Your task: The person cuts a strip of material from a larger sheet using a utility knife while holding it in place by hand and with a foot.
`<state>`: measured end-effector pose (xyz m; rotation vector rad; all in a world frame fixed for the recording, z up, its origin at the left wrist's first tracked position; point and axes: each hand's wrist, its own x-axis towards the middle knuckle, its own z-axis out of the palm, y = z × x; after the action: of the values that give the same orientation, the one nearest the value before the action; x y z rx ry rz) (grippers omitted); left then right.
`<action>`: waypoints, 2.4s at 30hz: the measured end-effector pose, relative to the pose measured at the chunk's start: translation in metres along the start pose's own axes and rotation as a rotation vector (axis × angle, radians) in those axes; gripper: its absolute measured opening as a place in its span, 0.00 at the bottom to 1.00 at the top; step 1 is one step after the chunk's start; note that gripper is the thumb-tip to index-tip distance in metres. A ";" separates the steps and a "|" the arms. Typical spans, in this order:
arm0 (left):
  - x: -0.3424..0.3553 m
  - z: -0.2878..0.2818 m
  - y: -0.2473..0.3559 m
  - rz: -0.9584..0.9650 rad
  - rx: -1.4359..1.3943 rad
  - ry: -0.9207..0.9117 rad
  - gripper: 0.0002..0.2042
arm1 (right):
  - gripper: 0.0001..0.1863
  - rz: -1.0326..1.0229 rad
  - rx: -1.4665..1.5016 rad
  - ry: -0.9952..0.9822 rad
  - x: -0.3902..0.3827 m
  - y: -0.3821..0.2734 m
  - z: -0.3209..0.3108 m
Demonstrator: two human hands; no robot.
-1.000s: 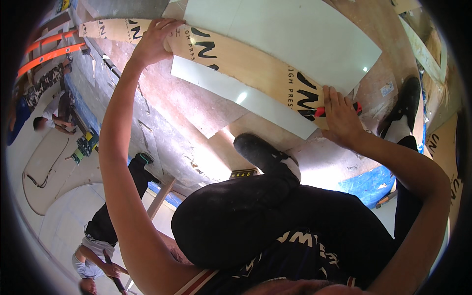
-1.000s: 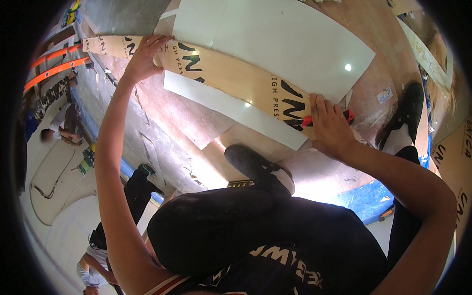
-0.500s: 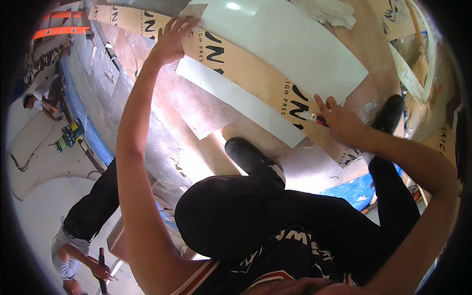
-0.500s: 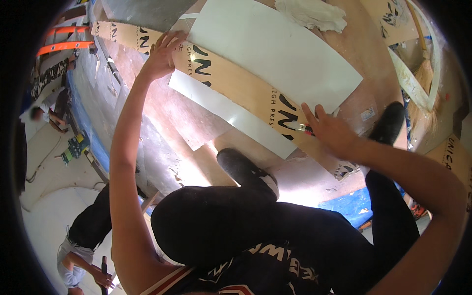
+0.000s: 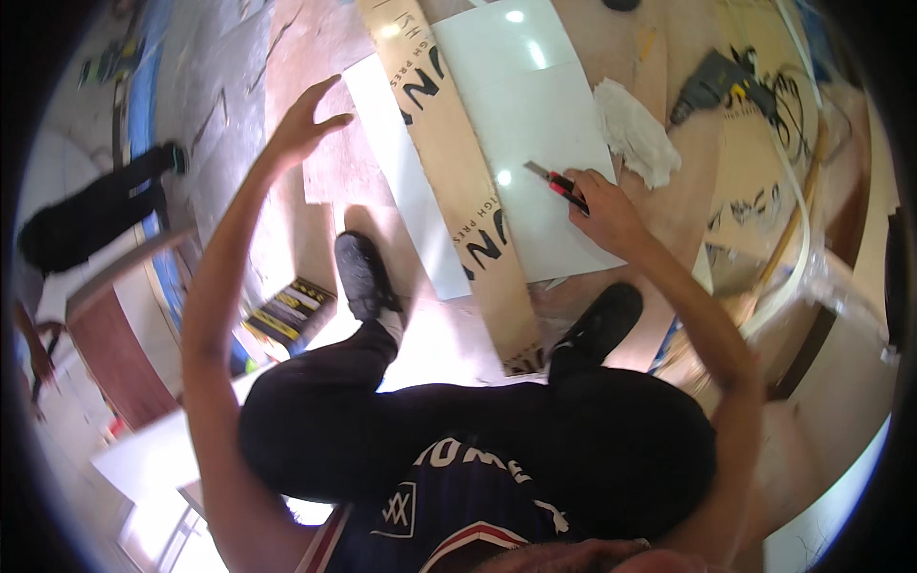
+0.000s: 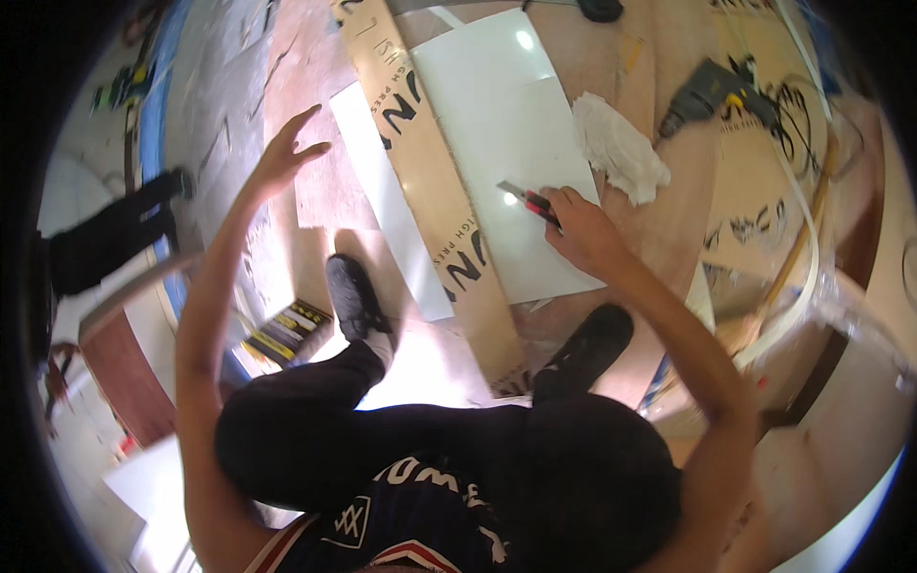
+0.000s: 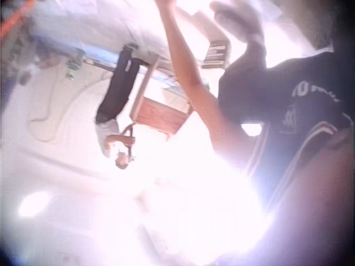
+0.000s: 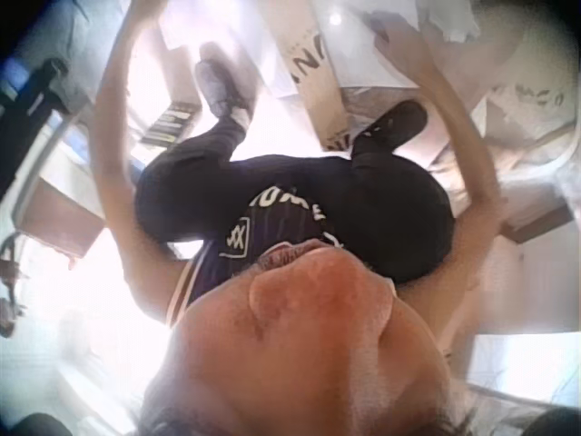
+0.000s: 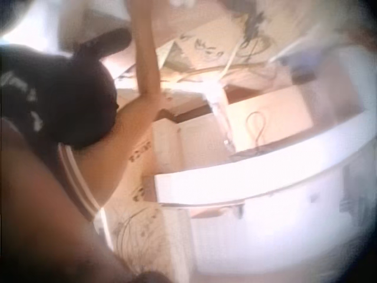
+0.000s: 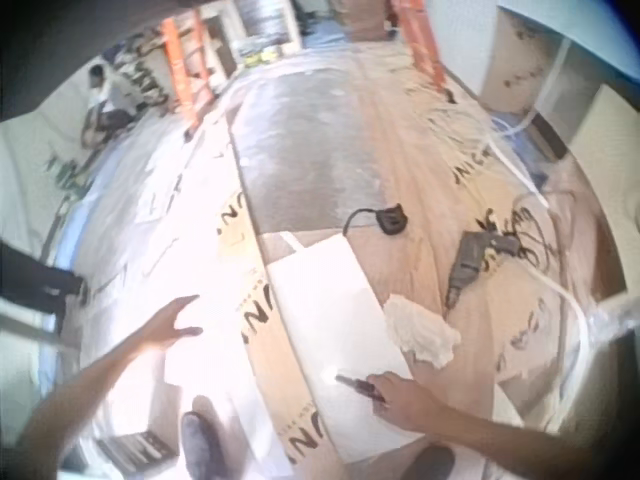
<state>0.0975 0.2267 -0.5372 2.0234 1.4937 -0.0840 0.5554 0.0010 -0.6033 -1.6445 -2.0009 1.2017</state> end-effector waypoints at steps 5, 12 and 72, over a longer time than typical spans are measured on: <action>-0.055 -0.002 0.019 -0.428 -0.367 -0.275 0.32 | 0.29 0.212 0.088 0.241 0.021 0.015 0.000; 0.000 0.094 0.057 -0.401 -0.280 -0.029 0.55 | 0.26 -0.113 -0.239 0.469 0.025 -0.001 -0.014; 0.073 0.174 0.087 -0.311 0.040 0.736 0.57 | 0.36 -0.216 -0.256 0.664 0.254 0.053 -0.032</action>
<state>0.2527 0.1851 -0.6688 1.9257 2.2556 0.5661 0.5343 0.2454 -0.6936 -1.5970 -1.8626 0.2652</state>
